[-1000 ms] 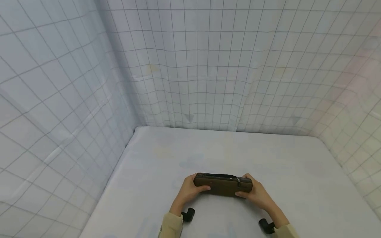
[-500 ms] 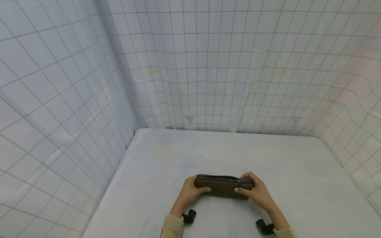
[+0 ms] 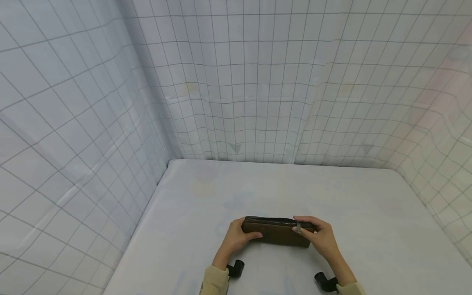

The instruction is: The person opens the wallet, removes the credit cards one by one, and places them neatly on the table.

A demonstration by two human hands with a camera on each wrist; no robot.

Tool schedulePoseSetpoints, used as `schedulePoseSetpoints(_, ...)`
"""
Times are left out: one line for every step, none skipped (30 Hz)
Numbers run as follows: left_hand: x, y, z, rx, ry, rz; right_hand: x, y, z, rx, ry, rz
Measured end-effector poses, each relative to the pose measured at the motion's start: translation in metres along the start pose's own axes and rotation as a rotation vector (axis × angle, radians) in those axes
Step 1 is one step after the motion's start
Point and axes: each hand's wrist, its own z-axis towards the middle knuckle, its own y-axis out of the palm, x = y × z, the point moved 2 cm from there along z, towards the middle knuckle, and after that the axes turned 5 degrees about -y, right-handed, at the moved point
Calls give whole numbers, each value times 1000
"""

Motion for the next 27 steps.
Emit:
schedulePoseSetpoints(0, 0, 0, -1, 1, 2, 3, 0, 0, 2, -6, 12)
schedulePoseSetpoints(0, 0, 0, -2, 4, 2, 6, 0, 0, 7, -3, 28)
schedulePoseSetpoints(0, 0, 0, -3, 6, 4, 7, 0, -1, 16, 1, 27)
schedulePoseSetpoints(-1, 0, 0, -4, 7, 4, 8, 0, -1, 26, 6, 25)
schedulePoseSetpoints(-1, 0, 0, -6, 6, -1, 8, 0, -1, 34, 11, 21)
schedulePoseSetpoints(-1, 0, 0, -9, 4, -4, 9, 1, -1, 44, 20, 27)
schedulePoseSetpoints(-1, 0, 0, -11, 4, -10, 9, 1, -1, 57, 32, 26)
schedulePoseSetpoints(-2, 0, 0, -11, 4, -14, 9, 1, -1, 68, 49, 24)
schedulePoseSetpoints(-2, 0, 1, -11, 4, -16, 8, 2, -1, 78, 65, 20)
schedulePoseSetpoints(-2, 0, 1, -10, 5, -20, 8, 2, -1, 81, 72, 20)
schedulePoseSetpoints(-2, 1, 1, -10, 4, -23, 8, 2, -1, 84, 75, 1)
schedulePoseSetpoints(-2, 1, 1, -10, 3, -24, 7, 2, 0, 93, 91, -8)
schedulePoseSetpoints(-2, 1, 1, -10, 3, -25, 6, 2, 0, 96, 103, -20)
schedulePoseSetpoints(-2, 1, 1, -10, 3, -25, 5, 2, 0, 97, 118, -30)
schedulePoseSetpoints(-1, 1, 1, -10, 0, -27, 4, 2, 0, 98, 128, -39)
schedulePoseSetpoints(-1, 1, 0, -11, -2, -29, 3, 2, 0, 102, 141, -45)
schedulePoseSetpoints(-1, 1, 0, -11, -2, -30, 3, 2, 0, 107, 157, -58)
schedulePoseSetpoints(-1, 1, 0, -11, -1, -32, 2, 1, 0, 112, 178, -54)
schedulePoseSetpoints(-1, 1, 0, -12, 2, -32, 1, 1, 0, 113, 189, -58)
schedulePoseSetpoints(-1, 1, 0, -13, 5, -33, 0, 1, 0, 115, 202, -50)
schedulePoseSetpoints(0, 2, 0, -14, 5, -34, 0, 0, 0, 117, 209, -44)
schedulePoseSetpoints(0, 2, 0, -14, 7, -34, -1, 0, -1, 120, 219, -36)
schedulePoseSetpoints(0, 2, 0, -13, 9, -33, -1, 0, -1, 118, 223, -28)
schedulePoseSetpoints(0, 2, 0, -13, 10, -33, -1, 0, -1, 118, 230, -16)
schedulePoseSetpoints(0, 2, 0, -12, 11, -31, -1, -1, -1, 118, 238, -5)
schedulePoseSetpoints(0, 2, 0, -11, 12, -32, -2, -1, -1, 121, 249, 2)
schedulePoseSetpoints(0, 2, 0, -9, 12, -31, -2, -2, -1, 125, 261, 2)
